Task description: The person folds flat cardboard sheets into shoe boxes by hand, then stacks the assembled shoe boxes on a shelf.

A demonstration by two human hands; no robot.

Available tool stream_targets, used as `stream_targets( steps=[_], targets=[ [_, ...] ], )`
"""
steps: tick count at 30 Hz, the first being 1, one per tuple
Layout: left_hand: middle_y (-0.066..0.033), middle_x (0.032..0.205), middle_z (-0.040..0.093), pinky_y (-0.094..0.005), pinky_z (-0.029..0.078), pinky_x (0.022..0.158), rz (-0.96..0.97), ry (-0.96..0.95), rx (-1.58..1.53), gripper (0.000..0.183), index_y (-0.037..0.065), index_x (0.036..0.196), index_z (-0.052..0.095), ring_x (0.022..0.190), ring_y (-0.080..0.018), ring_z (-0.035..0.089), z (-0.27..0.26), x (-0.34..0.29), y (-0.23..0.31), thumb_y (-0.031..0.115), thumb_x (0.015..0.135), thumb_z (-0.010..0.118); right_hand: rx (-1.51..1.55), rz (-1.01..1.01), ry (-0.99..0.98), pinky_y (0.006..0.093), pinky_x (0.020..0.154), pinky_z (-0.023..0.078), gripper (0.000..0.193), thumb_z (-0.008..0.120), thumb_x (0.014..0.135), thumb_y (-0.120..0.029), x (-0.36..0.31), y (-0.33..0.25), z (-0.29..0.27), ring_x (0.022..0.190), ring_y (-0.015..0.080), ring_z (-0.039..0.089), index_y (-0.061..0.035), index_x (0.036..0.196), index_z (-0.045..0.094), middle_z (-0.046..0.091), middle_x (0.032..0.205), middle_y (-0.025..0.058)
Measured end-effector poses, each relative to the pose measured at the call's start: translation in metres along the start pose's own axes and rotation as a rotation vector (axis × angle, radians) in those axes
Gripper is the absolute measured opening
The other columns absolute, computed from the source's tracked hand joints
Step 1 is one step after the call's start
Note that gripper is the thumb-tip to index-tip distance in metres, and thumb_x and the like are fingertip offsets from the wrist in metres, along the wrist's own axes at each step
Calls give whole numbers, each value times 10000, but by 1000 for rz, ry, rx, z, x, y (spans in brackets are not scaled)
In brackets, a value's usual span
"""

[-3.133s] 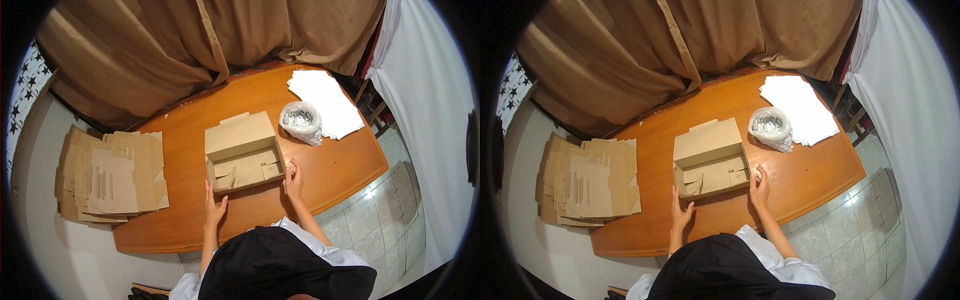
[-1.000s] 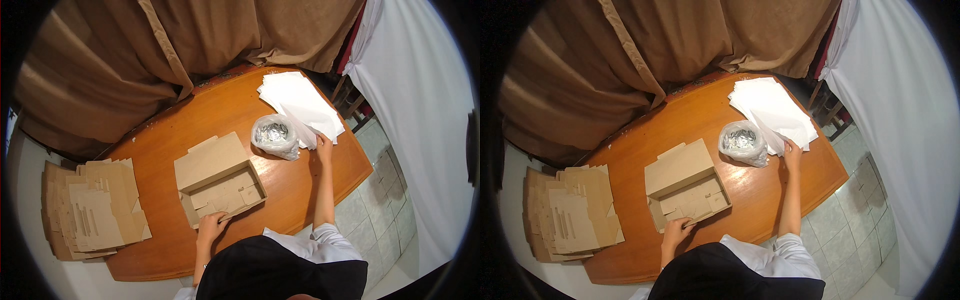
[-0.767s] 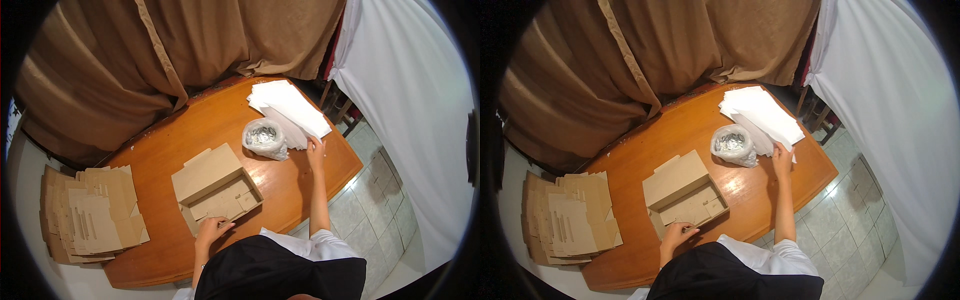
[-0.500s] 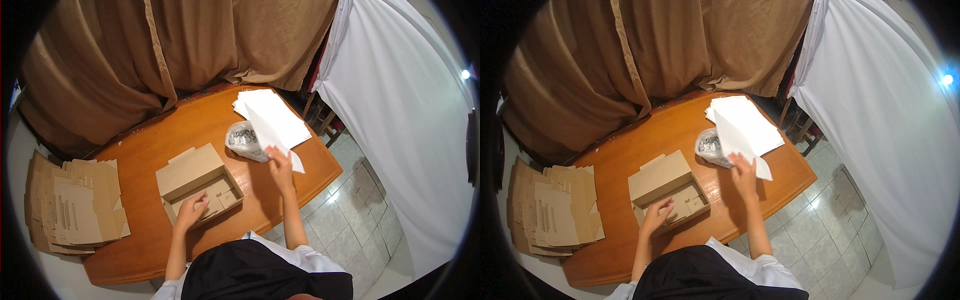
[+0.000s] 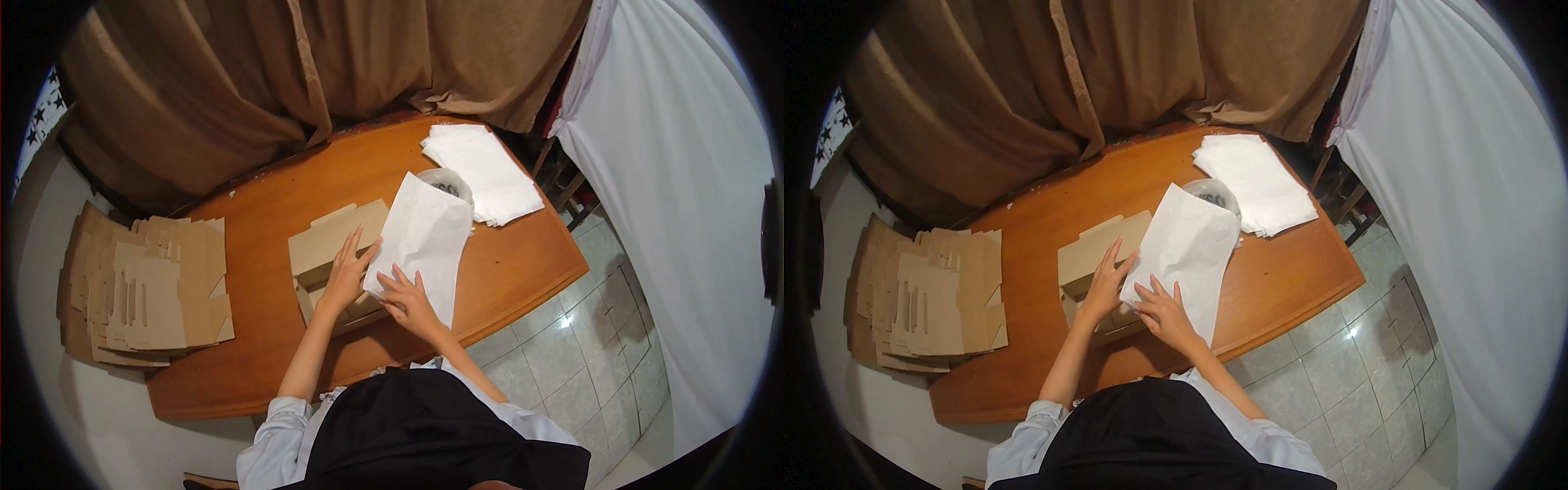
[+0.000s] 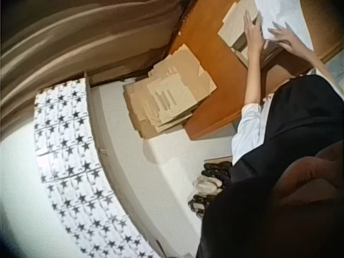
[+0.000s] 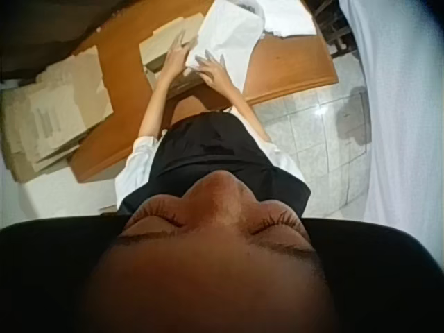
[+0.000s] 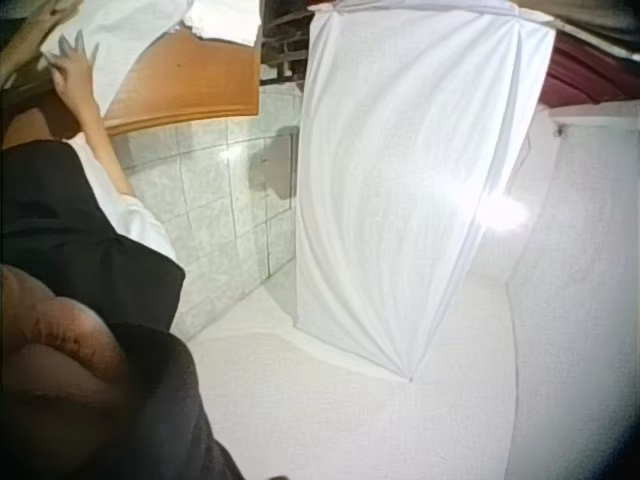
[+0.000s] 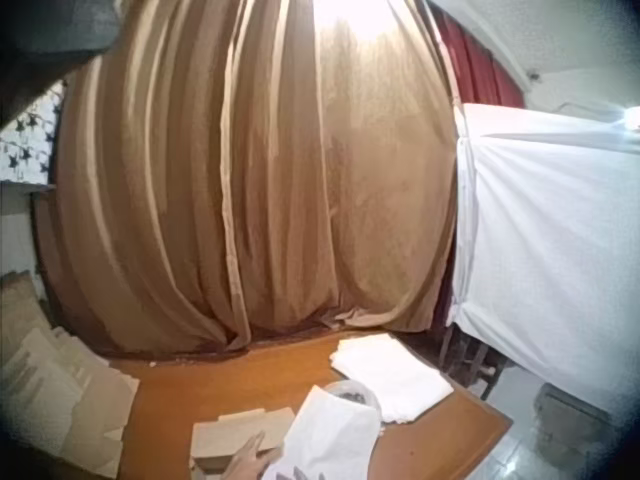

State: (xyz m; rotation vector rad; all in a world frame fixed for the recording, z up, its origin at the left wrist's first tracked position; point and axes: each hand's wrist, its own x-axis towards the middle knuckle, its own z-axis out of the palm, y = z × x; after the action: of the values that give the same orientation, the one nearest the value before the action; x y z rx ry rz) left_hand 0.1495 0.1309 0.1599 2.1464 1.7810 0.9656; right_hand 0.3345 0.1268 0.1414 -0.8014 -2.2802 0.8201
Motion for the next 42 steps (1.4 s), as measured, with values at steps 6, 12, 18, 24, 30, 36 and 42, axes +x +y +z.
stream_targets(
  steps=[6,12,18,24,30,36,42],
  targets=[
    [-62,1393,391,-423,329,1013,182,-12,43,332,81,989,667,1311,-355,277,-22,4,-33,-6,670,629,280,-43,-188,677,993,68,171,595,845,-221,23,-19,-31,1342,315,243,-118,962,665,448,1355,15],
    [-60,972,664,-336,435,869,-208,187,-632,175,30,921,659,964,-231,594,-62,25,-38,51,750,623,778,-100,-24,393,1087,202,835,643,708,-602,56,24,-95,1316,261,299,-21,1280,461,435,1347,125],
    [-11,814,635,-194,444,651,-137,420,-904,230,-21,928,626,713,-48,560,-101,35,-28,203,879,607,1012,87,50,351,1044,296,914,813,624,-375,85,41,-92,1254,232,392,-21,1337,365,427,1340,116],
    [-4,814,635,-190,441,602,-214,437,-999,210,18,931,614,674,-38,551,-121,38,-32,222,899,573,956,128,4,330,1014,314,757,769,709,-235,125,50,-85,1226,206,409,-32,1327,381,450,1309,95],
    [-41,906,637,-240,482,679,-392,470,-1075,222,14,984,583,747,-86,585,-138,33,-35,220,910,547,802,146,-45,288,878,423,392,701,789,-218,157,13,-80,973,142,561,-18,1102,576,617,1043,55],
    [-48,917,635,-248,478,716,-417,539,-940,245,-4,1002,581,785,-107,586,-141,14,-64,220,911,542,762,18,-28,221,756,409,182,555,900,-191,167,-11,-79,778,63,526,-15,911,598,606,814,-19],
    [34,770,587,-182,396,608,-352,371,-818,223,-2,962,589,663,-10,479,-150,0,-66,212,910,551,781,41,10,187,673,371,154,572,892,-167,167,1,-88,704,26,465,-14,889,585,549,732,-47]
  ],
)
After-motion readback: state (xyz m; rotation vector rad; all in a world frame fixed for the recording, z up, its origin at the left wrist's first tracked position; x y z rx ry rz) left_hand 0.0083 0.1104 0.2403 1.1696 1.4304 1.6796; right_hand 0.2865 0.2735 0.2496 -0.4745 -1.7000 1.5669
